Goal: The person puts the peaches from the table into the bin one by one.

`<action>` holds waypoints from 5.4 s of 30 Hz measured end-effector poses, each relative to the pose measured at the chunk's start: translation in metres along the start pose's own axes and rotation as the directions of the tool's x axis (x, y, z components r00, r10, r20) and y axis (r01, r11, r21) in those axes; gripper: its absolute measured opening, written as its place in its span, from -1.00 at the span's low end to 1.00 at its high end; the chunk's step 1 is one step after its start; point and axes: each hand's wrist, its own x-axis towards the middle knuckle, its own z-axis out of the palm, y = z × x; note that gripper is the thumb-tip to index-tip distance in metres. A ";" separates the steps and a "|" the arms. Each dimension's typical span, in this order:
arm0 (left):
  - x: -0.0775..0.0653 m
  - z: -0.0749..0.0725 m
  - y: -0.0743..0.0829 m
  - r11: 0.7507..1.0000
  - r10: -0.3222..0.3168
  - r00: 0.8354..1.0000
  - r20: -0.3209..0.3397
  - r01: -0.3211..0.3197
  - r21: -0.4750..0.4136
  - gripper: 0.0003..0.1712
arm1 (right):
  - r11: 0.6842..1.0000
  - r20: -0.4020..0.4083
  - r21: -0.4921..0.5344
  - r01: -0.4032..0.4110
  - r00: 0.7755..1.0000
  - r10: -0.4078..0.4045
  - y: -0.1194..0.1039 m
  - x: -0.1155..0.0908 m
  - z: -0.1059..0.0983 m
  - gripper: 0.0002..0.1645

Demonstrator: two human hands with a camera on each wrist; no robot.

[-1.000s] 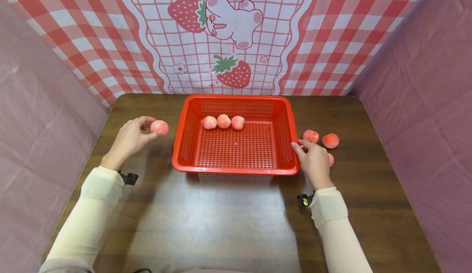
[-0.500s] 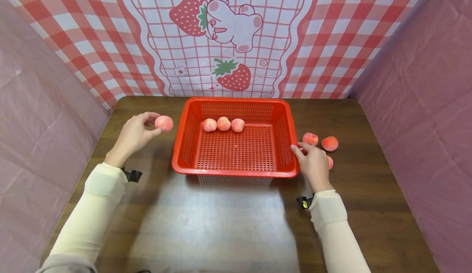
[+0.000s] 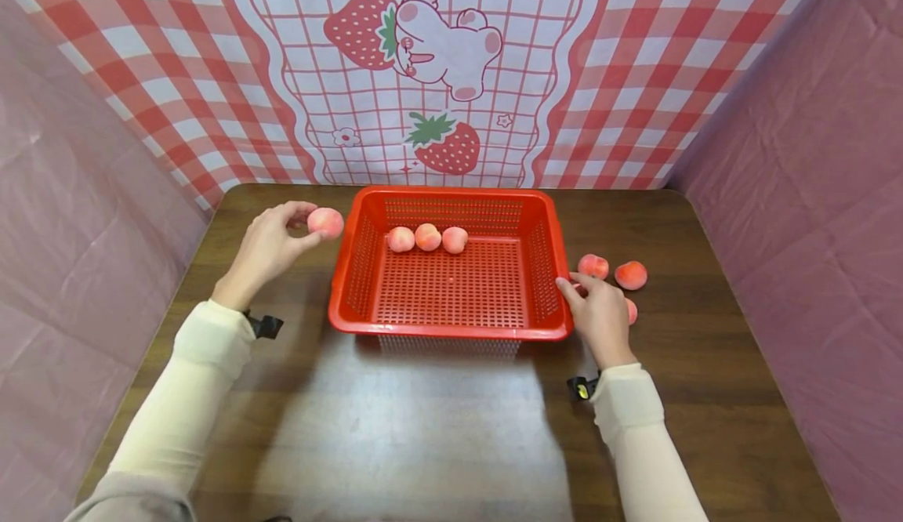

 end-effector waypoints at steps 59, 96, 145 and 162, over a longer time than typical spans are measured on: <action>0.049 0.034 0.060 0.982 0.065 0.997 0.046 -0.056 -0.178 -0.40 | 1.000 -0.009 -0.002 0.000 1.000 0.000 0.000 0.002 -0.001 -0.45; 0.065 0.098 0.083 0.968 0.093 0.986 0.138 -0.057 -0.244 -0.44 | 1.000 -0.010 -0.010 -0.007 1.000 0.007 0.000 0.002 0.000 -0.43; 0.090 0.182 0.114 0.940 0.299 0.890 0.345 -0.336 0.053 -0.43 | 0.999 0.028 0.016 -0.037 0.999 0.036 -0.002 -0.001 -0.002 -0.41; 0.093 0.189 0.107 0.937 0.277 0.875 0.397 -0.337 0.088 -0.44 | 1.000 -0.006 -0.011 -0.006 1.000 0.006 -0.001 0.001 -0.001 -0.46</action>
